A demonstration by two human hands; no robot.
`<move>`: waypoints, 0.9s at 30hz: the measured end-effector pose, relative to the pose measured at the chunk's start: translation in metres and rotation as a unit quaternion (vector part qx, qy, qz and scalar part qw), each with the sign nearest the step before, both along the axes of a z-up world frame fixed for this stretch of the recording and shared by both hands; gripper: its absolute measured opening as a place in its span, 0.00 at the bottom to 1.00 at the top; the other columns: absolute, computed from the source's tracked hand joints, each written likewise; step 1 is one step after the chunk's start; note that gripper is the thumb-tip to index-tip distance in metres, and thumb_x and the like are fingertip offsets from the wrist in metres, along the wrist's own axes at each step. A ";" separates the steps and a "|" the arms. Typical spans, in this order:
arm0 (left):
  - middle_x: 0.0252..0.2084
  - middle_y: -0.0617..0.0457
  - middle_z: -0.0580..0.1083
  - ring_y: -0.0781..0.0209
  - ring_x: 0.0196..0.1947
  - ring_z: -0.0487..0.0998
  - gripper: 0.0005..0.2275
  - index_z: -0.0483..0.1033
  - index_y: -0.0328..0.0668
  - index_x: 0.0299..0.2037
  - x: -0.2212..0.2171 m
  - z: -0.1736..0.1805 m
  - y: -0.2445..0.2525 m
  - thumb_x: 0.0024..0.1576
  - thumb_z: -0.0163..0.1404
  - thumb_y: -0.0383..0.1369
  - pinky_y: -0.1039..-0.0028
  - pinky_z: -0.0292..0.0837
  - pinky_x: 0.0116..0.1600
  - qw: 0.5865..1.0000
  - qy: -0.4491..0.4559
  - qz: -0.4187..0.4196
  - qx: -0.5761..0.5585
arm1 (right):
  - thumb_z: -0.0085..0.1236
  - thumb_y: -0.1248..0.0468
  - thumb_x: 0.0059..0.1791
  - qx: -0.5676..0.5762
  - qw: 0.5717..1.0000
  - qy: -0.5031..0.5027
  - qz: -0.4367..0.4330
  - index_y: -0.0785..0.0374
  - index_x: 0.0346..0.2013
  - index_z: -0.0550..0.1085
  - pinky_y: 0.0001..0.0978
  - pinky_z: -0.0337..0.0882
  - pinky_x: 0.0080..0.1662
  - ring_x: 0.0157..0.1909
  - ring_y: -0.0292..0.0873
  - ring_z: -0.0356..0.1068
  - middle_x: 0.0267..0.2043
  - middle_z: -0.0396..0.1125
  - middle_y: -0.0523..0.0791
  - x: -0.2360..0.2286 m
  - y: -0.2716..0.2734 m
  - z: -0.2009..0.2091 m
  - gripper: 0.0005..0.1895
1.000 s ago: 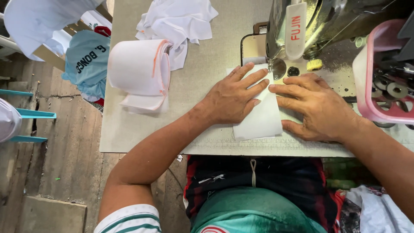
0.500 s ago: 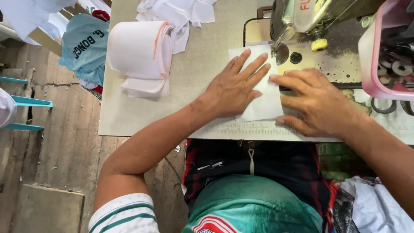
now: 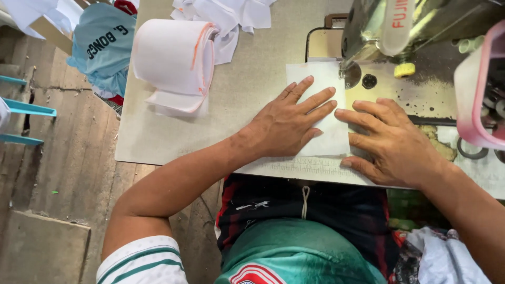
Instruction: Cutting and aligning small pieces of white fabric at a sewing workstation.
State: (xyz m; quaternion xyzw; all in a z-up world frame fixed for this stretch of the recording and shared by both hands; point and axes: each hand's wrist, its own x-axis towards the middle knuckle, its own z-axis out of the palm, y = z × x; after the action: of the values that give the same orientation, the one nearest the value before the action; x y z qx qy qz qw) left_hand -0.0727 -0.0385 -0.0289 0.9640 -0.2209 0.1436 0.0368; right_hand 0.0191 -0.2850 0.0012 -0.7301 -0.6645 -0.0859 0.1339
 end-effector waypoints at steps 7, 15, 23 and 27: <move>0.72 0.51 0.60 0.35 0.70 0.57 0.25 0.64 0.46 0.67 0.024 -0.004 0.011 0.63 0.50 0.47 0.49 0.64 0.67 1.000 0.010 -0.009 -0.004 | 0.58 0.42 0.44 -0.012 1.000 0.022 0.018 0.59 0.37 0.77 0.57 0.59 0.67 0.67 0.57 0.61 0.67 0.64 0.48 0.025 0.006 0.000 0.23; 0.73 0.52 0.59 0.37 0.71 0.54 0.24 0.63 0.46 0.69 0.048 -0.009 0.031 0.64 0.47 0.45 0.48 0.59 0.70 0.998 0.045 -0.041 -0.035 | 0.52 0.41 0.45 -0.042 0.997 0.051 0.043 0.59 0.53 0.74 0.55 0.59 0.68 0.72 0.59 0.56 0.72 0.60 0.49 0.054 0.010 -0.011 0.31; 0.77 0.52 0.49 0.40 0.75 0.44 0.24 0.54 0.49 0.74 0.039 -0.003 0.025 0.69 0.40 0.44 0.52 0.48 0.75 0.997 0.080 -0.002 0.016 | 0.49 0.37 0.45 -0.118 0.991 0.044 -0.047 0.60 0.50 0.74 0.60 0.66 0.61 0.73 0.57 0.52 0.75 0.54 0.45 0.038 0.008 -0.005 0.33; 0.78 0.54 0.46 0.41 0.76 0.41 0.25 0.50 0.51 0.75 0.029 -0.003 0.028 0.69 0.40 0.43 0.51 0.46 0.76 0.994 0.110 -0.023 0.013 | 0.48 0.40 0.48 -0.007 1.000 0.018 0.013 0.63 0.43 0.77 0.56 0.57 0.68 0.69 0.57 0.61 0.68 0.62 0.53 0.027 0.003 -0.002 0.30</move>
State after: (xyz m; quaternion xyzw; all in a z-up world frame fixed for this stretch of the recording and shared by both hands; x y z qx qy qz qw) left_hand -0.0438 -0.0102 -0.0316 0.9690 -0.2393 0.0326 0.0512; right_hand 0.0461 -0.2821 -0.0006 -0.7235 -0.6723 -0.0669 0.1418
